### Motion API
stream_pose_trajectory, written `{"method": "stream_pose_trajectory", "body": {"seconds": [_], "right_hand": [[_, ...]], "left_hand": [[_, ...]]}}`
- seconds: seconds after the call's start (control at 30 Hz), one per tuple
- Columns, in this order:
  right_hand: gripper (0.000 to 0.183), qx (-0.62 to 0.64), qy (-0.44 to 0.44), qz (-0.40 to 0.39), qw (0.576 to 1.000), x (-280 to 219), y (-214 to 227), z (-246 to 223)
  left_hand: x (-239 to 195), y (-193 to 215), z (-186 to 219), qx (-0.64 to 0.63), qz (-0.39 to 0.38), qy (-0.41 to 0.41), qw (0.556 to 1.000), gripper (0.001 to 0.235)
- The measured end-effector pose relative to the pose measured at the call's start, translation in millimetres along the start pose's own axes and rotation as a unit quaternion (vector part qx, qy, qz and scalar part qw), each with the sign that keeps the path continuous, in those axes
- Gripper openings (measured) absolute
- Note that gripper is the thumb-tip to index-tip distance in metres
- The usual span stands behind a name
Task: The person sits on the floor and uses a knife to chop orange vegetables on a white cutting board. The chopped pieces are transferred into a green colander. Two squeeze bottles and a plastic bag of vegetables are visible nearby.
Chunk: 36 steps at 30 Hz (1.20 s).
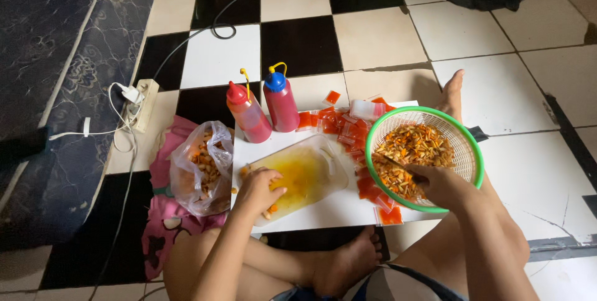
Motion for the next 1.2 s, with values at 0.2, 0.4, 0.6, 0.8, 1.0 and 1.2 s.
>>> {"method": "stream_pose_trajectory", "body": {"seconds": [0.2,0.4,0.6,0.8,1.0,1.2], "right_hand": [[0.056,0.15,0.023,-0.015,0.988,-54,65,-53],[0.051,0.274,0.159,0.002,0.949,-103,82,-160],[0.054,0.254,0.222,-0.125,0.933,-93,-13,-230],[0.062,0.227,0.204,-0.086,0.948,-46,-84,-229],[0.059,0.244,0.193,-0.004,0.95,-21,-78,-227],[0.055,0.266,0.204,0.013,0.942,-36,-51,-248]], "left_hand": [[-17,-33,-61,0.026,-0.041,0.002,0.999,0.061],[-21,-38,-48,0.012,-0.002,-0.055,0.998,0.068],[-30,-23,-57,0.043,0.016,-0.017,0.999,0.072],[-30,-46,-89,0.033,0.076,-0.045,0.996,0.032],[-19,-44,-77,0.026,0.154,-0.059,0.986,0.016],[-18,-25,-59,0.041,0.238,-0.063,0.968,0.014]]}}
Point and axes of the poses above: each hand's wrist, its own x-axis towards the middle knuckle, its own y-axis out of the back of the hand, z = x × y, the point moved 8 cm from there along x, towards the middle knuckle, and after that the axes turned 3 degrees about -y, right-handed, at the moved point
